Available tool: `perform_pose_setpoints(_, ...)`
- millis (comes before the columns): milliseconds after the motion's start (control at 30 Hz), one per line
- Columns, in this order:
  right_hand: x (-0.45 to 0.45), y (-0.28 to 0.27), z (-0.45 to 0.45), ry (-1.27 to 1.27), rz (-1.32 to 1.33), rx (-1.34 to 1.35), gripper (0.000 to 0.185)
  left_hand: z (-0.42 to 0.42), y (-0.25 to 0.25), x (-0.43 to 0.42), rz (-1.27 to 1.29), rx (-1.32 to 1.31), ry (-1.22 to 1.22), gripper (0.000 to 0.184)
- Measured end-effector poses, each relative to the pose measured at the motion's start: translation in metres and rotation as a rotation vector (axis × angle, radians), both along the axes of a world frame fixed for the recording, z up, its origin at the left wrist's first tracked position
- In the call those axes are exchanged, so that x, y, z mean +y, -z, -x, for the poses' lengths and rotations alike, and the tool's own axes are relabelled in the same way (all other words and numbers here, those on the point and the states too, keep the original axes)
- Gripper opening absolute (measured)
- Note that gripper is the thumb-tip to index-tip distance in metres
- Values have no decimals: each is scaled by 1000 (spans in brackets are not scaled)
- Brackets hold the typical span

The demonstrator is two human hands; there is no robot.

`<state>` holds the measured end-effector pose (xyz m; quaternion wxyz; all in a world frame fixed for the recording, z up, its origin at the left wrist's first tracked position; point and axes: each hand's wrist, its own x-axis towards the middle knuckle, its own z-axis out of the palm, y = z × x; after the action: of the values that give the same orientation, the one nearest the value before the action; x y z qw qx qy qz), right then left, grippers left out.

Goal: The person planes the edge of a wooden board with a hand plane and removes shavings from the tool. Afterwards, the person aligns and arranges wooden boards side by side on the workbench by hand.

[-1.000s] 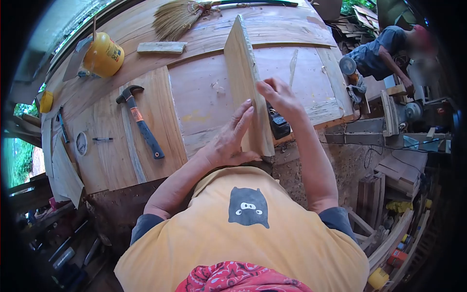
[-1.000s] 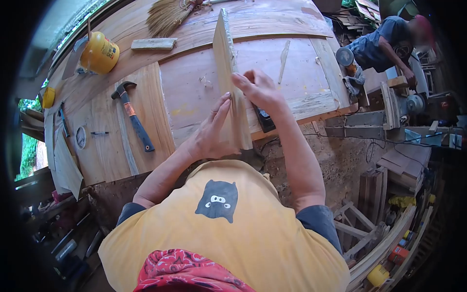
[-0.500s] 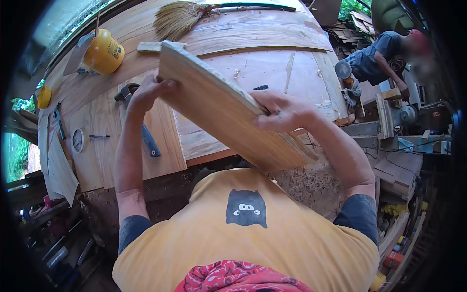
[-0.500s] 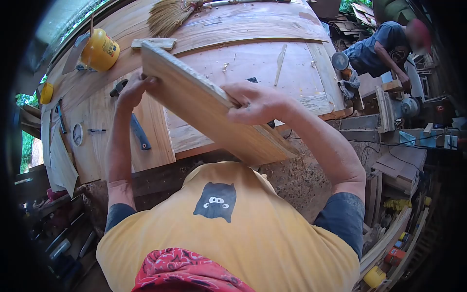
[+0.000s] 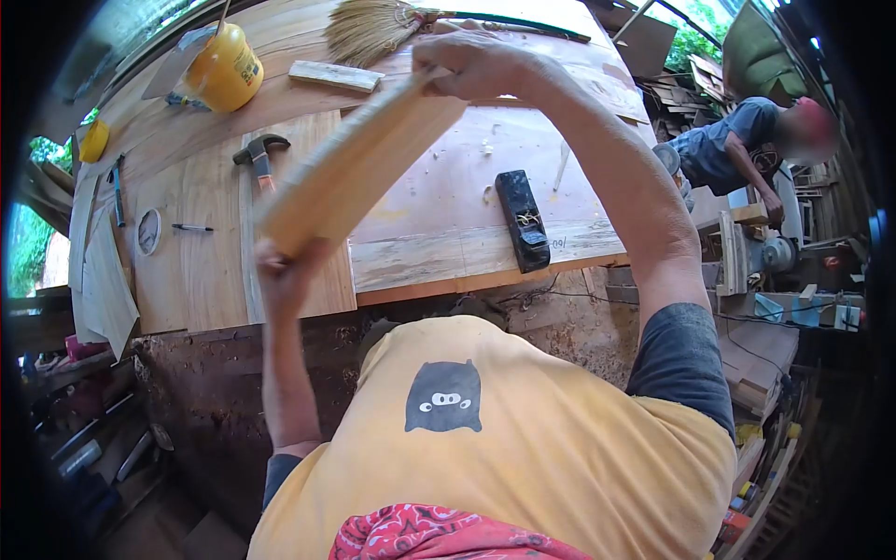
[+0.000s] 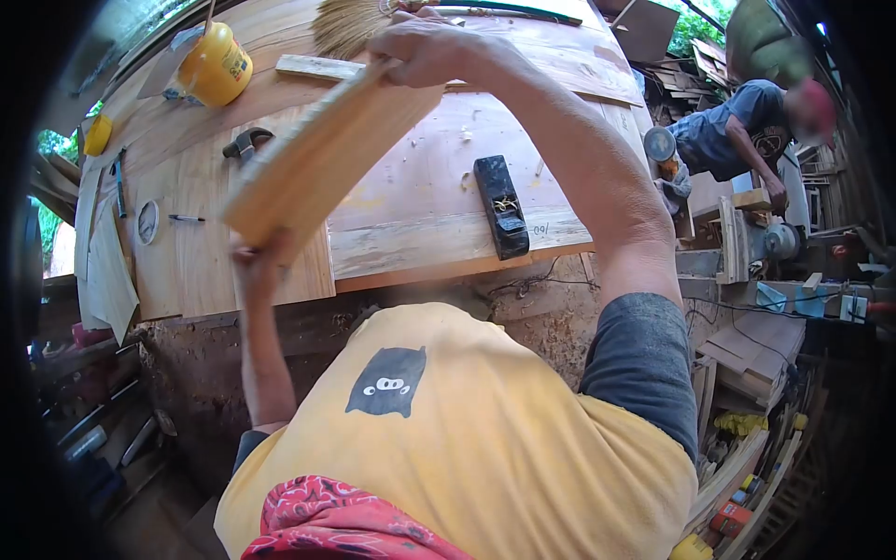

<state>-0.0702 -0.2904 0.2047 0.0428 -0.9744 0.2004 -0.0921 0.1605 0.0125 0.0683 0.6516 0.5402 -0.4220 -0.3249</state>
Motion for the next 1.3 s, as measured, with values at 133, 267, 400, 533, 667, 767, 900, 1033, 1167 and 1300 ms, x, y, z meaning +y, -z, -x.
perform_pose_setpoints(133, -2, 17, 19, 11, -33, 217, 23, 80, 32, -10, 14, -191, 311, 64)
perform_pose_setpoints(267, 14, 52, 62, 163, 138, -150, 46, 146, 49, -16, 65, -51, 401, 82)
perform_pose_setpoints(400, 62, 105, 166, 500, -143, -382, 57, 180, 56, -27, 160, -120, 445, 93)
perform_pose_setpoints(533, 158, 190, 252, 898, -654, -451, 94, 199, 57, -48, 322, -270, 421, 103)
perform_pose_setpoints(667, 192, 227, 225, 935, -480, -413, 88, 214, 71, -48, 318, -379, 436, 111)
perform_pose_setpoints(767, 179, 240, 201, 1073, -358, -365, 82, 217, 67, -48, 295, -380, 439, 109)
perform_pose_setpoints(900, 186, 244, 187, 1113, -171, -468, 80, 219, 71, -48, 307, -384, 423, 107)
perform_pose_setpoints(1033, 195, 237, 185, 1166, -174, -280, 72, 218, 71, -51, 359, -379, 394, 105)
perform_pose_setpoints(1167, 166, 232, 183, 1244, -235, -246, 53, 222, 74, -48, 363, -395, 401, 104)
perform_pose_setpoints(1300, 178, 203, 184, 1230, -1097, -990, 48, 221, 73, -46, 407, -377, 388, 105)
